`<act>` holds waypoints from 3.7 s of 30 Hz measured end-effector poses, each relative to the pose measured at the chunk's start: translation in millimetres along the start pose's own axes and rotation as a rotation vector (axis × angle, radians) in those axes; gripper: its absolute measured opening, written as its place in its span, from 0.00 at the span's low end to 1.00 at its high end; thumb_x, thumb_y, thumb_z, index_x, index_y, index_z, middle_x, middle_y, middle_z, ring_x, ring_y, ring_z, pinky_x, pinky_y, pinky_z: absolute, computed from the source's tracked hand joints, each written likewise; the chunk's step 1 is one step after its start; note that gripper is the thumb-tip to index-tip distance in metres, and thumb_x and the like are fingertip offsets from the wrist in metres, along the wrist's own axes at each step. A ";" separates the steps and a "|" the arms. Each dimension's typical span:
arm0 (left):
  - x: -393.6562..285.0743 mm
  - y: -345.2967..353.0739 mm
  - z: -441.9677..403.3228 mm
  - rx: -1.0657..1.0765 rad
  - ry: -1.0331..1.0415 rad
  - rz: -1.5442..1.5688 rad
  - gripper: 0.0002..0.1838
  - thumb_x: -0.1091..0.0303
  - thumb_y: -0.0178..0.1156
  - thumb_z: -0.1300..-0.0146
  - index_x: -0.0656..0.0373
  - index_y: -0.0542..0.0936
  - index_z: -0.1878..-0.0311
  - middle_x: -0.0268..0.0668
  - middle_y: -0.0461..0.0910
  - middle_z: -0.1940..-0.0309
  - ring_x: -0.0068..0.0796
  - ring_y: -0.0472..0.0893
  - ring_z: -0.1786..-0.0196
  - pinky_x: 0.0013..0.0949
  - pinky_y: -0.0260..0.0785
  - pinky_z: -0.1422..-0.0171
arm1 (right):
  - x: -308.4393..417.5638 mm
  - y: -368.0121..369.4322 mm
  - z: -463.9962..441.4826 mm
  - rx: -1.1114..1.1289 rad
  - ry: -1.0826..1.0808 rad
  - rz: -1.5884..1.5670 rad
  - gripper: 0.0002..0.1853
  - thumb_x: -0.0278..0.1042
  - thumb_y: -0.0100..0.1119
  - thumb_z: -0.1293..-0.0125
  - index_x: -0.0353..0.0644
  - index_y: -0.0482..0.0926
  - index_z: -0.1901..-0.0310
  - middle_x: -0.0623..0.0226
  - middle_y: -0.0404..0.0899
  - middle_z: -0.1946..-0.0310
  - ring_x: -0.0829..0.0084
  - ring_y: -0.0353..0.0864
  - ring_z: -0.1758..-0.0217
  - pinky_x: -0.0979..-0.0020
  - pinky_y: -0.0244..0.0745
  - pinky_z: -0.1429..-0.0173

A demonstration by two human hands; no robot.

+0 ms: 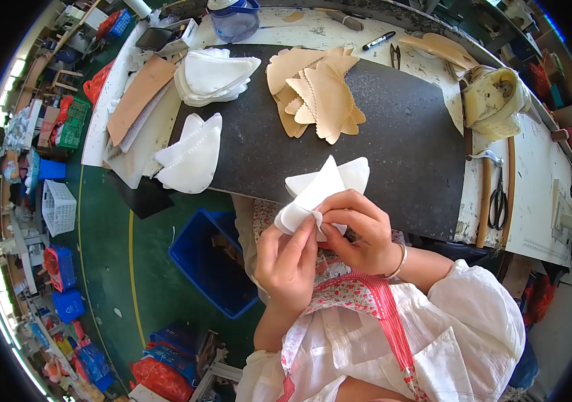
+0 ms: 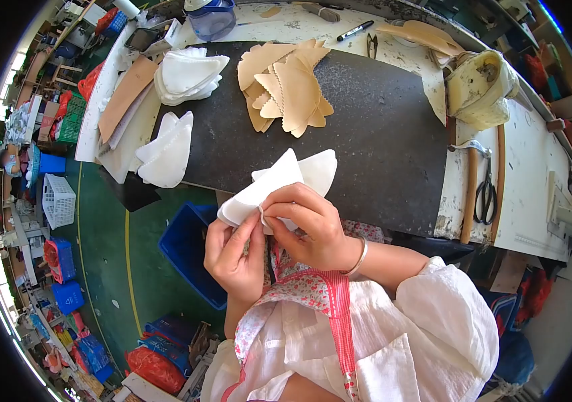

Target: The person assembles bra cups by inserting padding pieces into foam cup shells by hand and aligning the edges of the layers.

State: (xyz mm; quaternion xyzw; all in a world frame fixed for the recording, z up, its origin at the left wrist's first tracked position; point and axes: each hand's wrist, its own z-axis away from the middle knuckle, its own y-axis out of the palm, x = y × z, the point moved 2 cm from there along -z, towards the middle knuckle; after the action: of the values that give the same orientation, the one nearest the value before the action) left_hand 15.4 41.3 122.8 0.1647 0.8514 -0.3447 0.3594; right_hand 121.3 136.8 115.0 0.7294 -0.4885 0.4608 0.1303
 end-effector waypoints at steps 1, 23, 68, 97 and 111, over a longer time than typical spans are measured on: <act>0.2 2.3 1.7 -0.028 0.035 -0.021 0.14 0.84 0.67 0.49 0.64 0.84 0.57 0.42 0.79 0.59 0.33 0.82 0.59 0.28 0.75 0.58 | 0.5 0.7 -0.3 -0.012 -0.007 0.000 0.11 0.13 0.63 0.52 0.33 0.79 0.65 0.59 0.77 0.60 0.64 0.80 0.60 0.69 0.77 0.57; 26.8 32.2 -7.3 -0.013 0.174 -0.125 0.11 0.82 0.60 0.40 0.68 0.78 0.54 0.48 0.76 0.55 0.44 0.80 0.55 0.37 0.75 0.53 | -31.4 9.4 -5.5 -0.110 0.141 0.029 0.10 0.17 0.64 0.55 0.34 0.78 0.67 0.59 0.67 0.57 0.66 0.73 0.54 0.67 0.74 0.51; 30.0 12.6 -8.3 0.172 -0.363 0.493 0.08 0.80 0.58 0.37 0.70 0.79 0.55 0.40 0.80 0.61 0.23 0.81 0.62 0.25 0.73 0.58 | -6.7 -6.5 -28.1 0.105 -0.193 0.214 0.12 0.23 0.67 0.54 0.35 0.79 0.65 0.63 0.75 0.67 0.64 0.79 0.67 0.67 0.77 0.65; 30.6 10.2 -4.7 0.084 -0.137 0.244 0.08 0.85 0.59 0.40 0.71 0.79 0.57 0.41 0.80 0.63 0.23 0.80 0.62 0.23 0.74 0.61 | -11.8 5.9 -19.4 0.131 -0.248 0.308 0.14 0.23 0.66 0.55 0.34 0.79 0.63 0.63 0.76 0.65 0.66 0.78 0.67 0.69 0.74 0.70; 32.0 15.4 -5.2 0.016 -0.250 0.425 0.06 0.82 0.60 0.40 0.69 0.79 0.59 0.40 0.79 0.63 0.25 0.82 0.63 0.25 0.76 0.59 | -19.0 11.6 -14.9 -0.006 -0.119 0.115 0.12 0.15 0.64 0.53 0.34 0.79 0.64 0.59 0.78 0.65 0.65 0.79 0.67 0.71 0.75 0.66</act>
State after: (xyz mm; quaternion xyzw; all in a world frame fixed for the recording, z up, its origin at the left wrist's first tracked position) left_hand -1.1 56.9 95.0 0.2989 0.7438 -0.2856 0.5252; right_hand 101.6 151.9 104.9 0.7259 -0.5378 0.4219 0.0765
